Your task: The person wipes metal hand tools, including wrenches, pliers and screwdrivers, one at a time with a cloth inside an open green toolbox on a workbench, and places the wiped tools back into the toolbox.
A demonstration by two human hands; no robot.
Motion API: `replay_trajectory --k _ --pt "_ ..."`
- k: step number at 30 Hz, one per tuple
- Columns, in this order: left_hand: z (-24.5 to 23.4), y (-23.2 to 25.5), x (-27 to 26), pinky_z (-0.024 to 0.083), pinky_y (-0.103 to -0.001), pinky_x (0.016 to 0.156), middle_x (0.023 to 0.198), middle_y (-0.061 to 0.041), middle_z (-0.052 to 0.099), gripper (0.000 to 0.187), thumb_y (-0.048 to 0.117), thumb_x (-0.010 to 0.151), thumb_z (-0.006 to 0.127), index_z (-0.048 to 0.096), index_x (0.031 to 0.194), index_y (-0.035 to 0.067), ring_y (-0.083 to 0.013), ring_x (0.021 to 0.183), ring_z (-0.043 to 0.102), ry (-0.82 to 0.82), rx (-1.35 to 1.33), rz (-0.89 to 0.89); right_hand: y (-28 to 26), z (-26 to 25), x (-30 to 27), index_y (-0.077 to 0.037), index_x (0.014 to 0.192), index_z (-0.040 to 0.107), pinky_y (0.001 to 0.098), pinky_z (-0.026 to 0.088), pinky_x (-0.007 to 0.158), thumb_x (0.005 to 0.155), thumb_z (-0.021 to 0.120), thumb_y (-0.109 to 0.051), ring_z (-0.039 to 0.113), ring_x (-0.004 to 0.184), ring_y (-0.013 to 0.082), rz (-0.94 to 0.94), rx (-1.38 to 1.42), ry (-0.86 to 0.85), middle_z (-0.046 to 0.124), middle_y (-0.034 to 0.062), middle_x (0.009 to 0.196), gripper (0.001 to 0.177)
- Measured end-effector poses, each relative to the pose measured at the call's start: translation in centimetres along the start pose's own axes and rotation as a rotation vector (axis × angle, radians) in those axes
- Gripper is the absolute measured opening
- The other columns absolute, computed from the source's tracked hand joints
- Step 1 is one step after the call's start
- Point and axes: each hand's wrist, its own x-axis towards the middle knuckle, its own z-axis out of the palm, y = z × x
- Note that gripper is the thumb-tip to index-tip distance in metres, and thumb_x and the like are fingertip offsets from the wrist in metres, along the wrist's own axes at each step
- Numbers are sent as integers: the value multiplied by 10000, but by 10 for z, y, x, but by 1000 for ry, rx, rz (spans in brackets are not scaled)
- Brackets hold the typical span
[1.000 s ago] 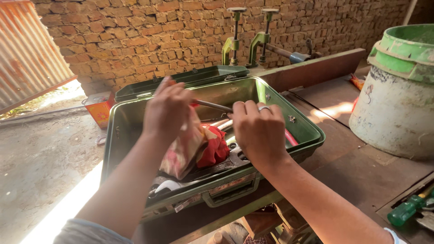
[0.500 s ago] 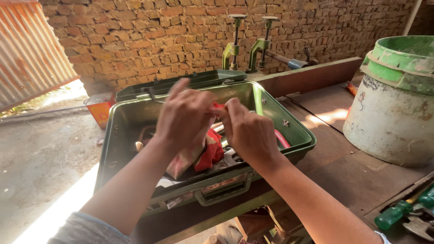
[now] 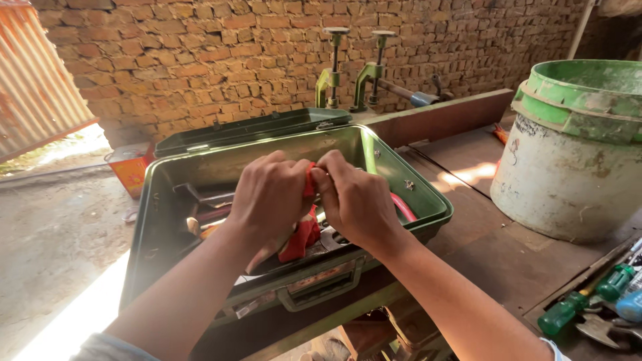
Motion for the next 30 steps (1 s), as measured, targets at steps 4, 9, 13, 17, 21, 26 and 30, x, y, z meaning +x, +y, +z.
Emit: replay_trajectory --k 4,9,13,17,21,26,30 --pt "-1 -12 -4 553 -444 604 626 -81 662 236 227 697 791 627 789 84 -286 719 679 -90 2 -41 0 -1 7 -60 1029 545 432 524 550 1036 606 -288 695 637 340 -77 48 -95 698 131 723 236" --pt "-1 -12 0 535 -396 535 597 -53 633 275 226 852 737 556 996 77 -238 620 670 23 9 -3 5 3 6 -50 1103 563 371 528 556 1061 589 -253 707 668 265 -111 175 12 708 120 842 209" --pt "-6 -14 7 519 -382 477 593 -37 632 285 314 903 718 602 971 63 -212 541 645 85 -5 -17 13 6 6 -58 1043 588 319 526 527 1063 543 -192 676 604 161 32 221 154 668 65 770 143" --pt "-19 -33 8 518 -396 502 583 -27 624 424 551 923 663 663 814 142 -205 515 639 -191 33 -216 29 5 5 -54 969 593 324 472 527 1081 515 -181 578 563 155 183 229 287 619 49 708 186" --pt "-25 -41 7 506 -399 486 595 -39 635 554 662 895 597 690 769 131 -210 493 621 -350 23 -249 50 14 -1 -35 941 542 312 516 606 1104 493 -207 641 620 128 311 319 369 642 19 703 242" --pt "-41 -15 5 514 -430 495 575 -115 667 575 645 911 589 716 757 106 -289 526 657 -218 41 -251 79 13 -6 -38 1003 566 312 544 620 1104 479 -220 666 712 162 656 442 596 671 62 874 225" --pt "-52 15 -22 526 -447 519 594 -111 684 515 563 993 533 720 790 128 -308 560 696 -180 76 -379 85 7 1 -48 1130 507 313 549 528 1020 489 -139 673 696 184 1086 895 434 666 108 939 144"
